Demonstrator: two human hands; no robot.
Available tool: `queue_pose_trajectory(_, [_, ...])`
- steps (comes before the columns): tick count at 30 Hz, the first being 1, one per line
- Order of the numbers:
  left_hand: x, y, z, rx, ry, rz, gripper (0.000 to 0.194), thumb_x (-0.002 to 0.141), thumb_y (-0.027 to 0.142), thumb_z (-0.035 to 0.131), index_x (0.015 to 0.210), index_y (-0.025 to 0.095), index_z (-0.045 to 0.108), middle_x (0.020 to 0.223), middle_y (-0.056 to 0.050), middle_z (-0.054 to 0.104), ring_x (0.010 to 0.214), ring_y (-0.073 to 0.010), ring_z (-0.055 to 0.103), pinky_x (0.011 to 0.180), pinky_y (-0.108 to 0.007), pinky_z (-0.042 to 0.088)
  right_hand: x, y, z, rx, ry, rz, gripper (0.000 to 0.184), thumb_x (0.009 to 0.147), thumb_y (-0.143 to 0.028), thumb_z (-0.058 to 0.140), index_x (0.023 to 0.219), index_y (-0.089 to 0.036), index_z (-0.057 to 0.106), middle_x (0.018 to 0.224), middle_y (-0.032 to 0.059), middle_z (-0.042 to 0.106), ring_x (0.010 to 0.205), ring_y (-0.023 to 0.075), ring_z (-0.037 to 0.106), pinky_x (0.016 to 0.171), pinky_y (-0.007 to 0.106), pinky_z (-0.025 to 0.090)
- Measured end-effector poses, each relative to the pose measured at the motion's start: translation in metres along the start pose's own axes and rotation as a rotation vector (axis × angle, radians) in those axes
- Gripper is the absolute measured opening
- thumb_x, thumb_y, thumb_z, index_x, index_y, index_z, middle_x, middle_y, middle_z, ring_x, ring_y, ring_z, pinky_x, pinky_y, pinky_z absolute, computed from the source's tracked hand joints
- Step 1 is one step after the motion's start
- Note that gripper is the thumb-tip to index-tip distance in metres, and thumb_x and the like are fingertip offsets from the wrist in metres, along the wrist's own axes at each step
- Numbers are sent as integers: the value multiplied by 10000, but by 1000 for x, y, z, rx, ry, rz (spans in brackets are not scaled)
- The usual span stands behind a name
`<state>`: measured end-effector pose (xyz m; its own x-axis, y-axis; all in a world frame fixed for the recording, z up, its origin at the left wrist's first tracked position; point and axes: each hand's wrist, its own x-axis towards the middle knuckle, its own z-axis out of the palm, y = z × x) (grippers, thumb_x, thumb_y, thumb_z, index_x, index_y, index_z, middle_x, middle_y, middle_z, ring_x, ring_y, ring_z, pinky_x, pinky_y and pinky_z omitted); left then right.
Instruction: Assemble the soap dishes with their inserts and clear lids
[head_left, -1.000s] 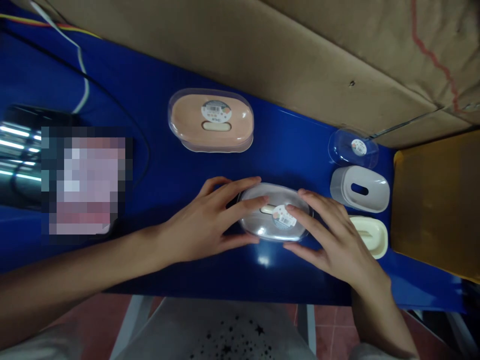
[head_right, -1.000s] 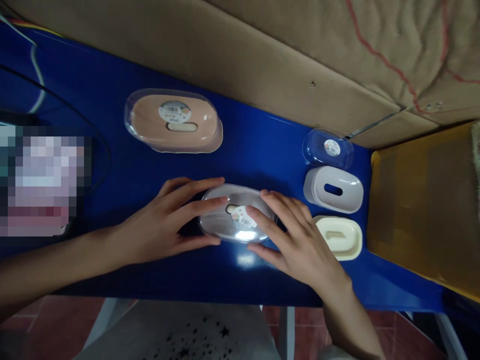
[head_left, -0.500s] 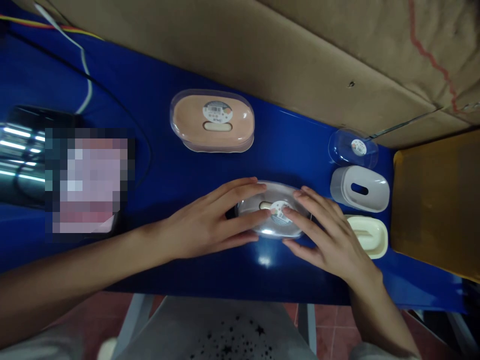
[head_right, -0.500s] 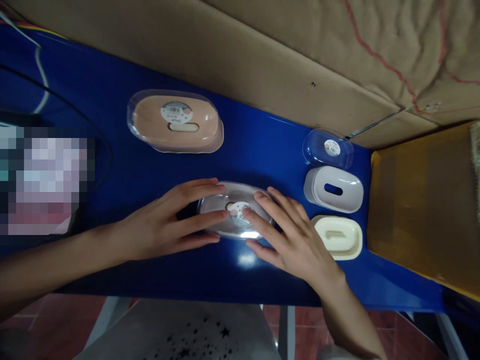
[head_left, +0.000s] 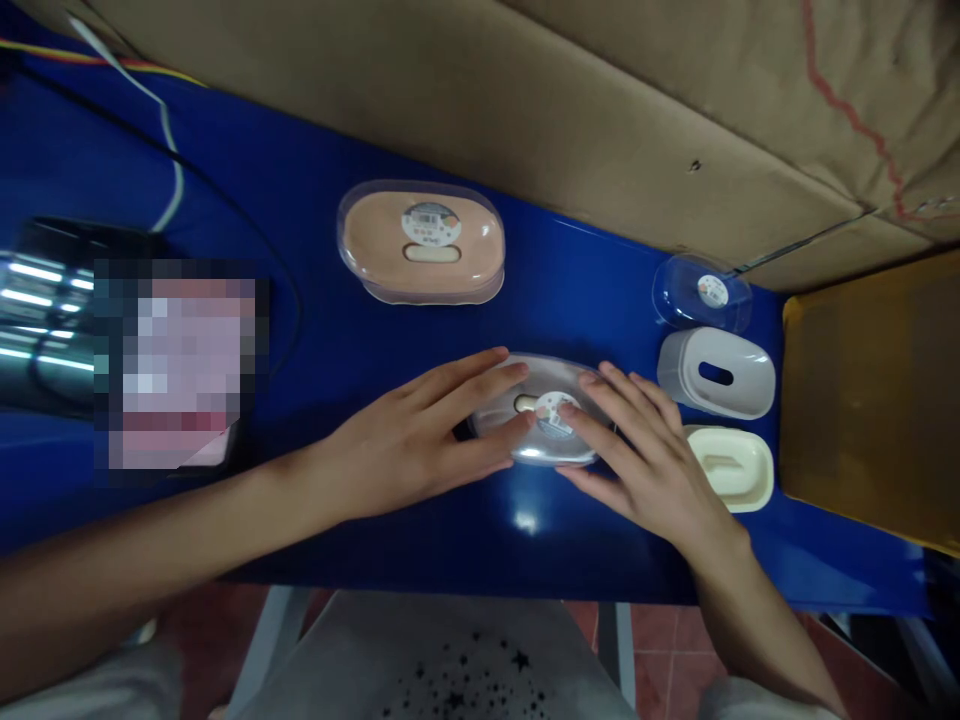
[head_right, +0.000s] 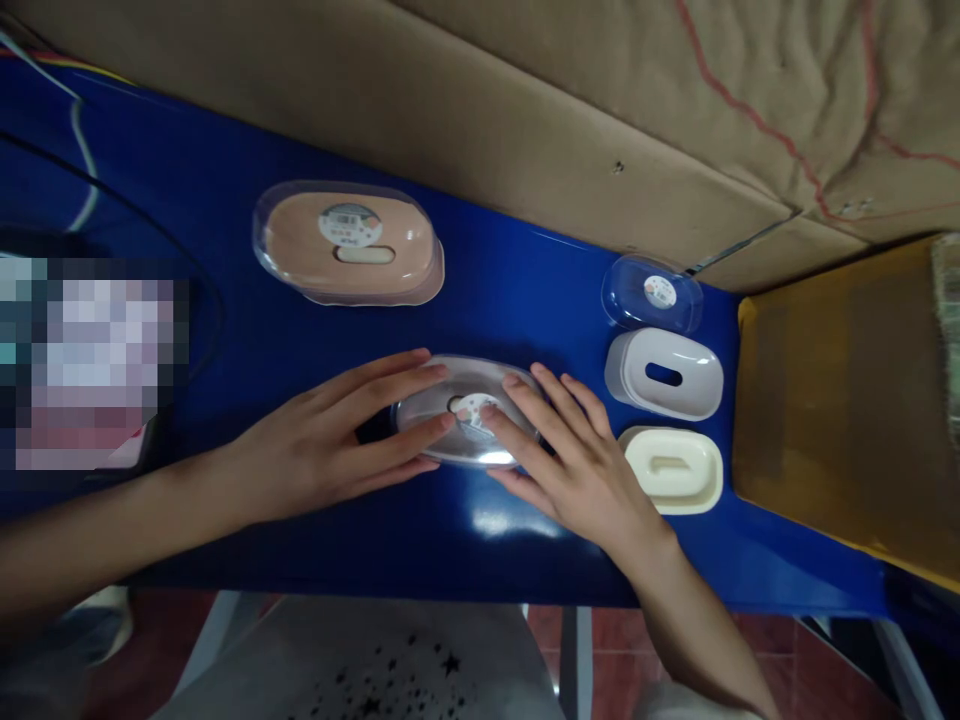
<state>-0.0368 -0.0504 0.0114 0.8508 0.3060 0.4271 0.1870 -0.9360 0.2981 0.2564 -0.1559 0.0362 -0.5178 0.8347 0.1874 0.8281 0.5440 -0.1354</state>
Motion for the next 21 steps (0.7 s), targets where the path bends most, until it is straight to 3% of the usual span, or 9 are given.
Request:
queue_pose_trajectory(4, [5,-3,-10,115,-19,-18,415,1035,253,745,1421,190,608,1543,-209,626,1462,-386,614,1160,-562,596,-5,7,-16,-7,-45,85,803,1046,-443,714,1732,-295,326,1717,110,502,1631,356,405,1314,624,335])
queue_pose_trajectory(8, [9,-9,-16,257,4,-62,417,1048,246,711,1438,171,584,1484,-202,675,1399,-365,664,1141,-553,600,-23,23,-53,16,15,281,695,1054,-392,701,1690,-352,426,1624,95,608,1501,383,571,1255,638,411])
queue_pose_trajectory(11, [12,-16,-16,319,8,-115,439,1052,238,695,1466,168,567,1498,-200,665,1410,-370,652,1130,-552,594,-45,34,-71,-4,33,396,610,1072,-388,653,1655,-419,473,1592,63,633,1458,389,609,1237,650,433])
queue_pose_trajectory(16, [24,-31,-15,304,-73,-227,480,1070,239,639,1536,182,540,1568,-197,606,1484,-380,580,1192,-592,517,-93,47,-76,-15,-34,494,539,1089,-572,538,1605,-414,531,1587,73,637,1455,416,606,1211,694,440])
queue_pose_trajectory(21, [40,-43,-15,411,-66,-335,437,1123,272,536,1529,110,530,1583,-215,571,1479,-385,564,1210,-578,481,-140,51,-69,-30,-96,559,663,1015,-768,529,1581,-422,531,1610,105,615,1411,466,633,1128,764,468])
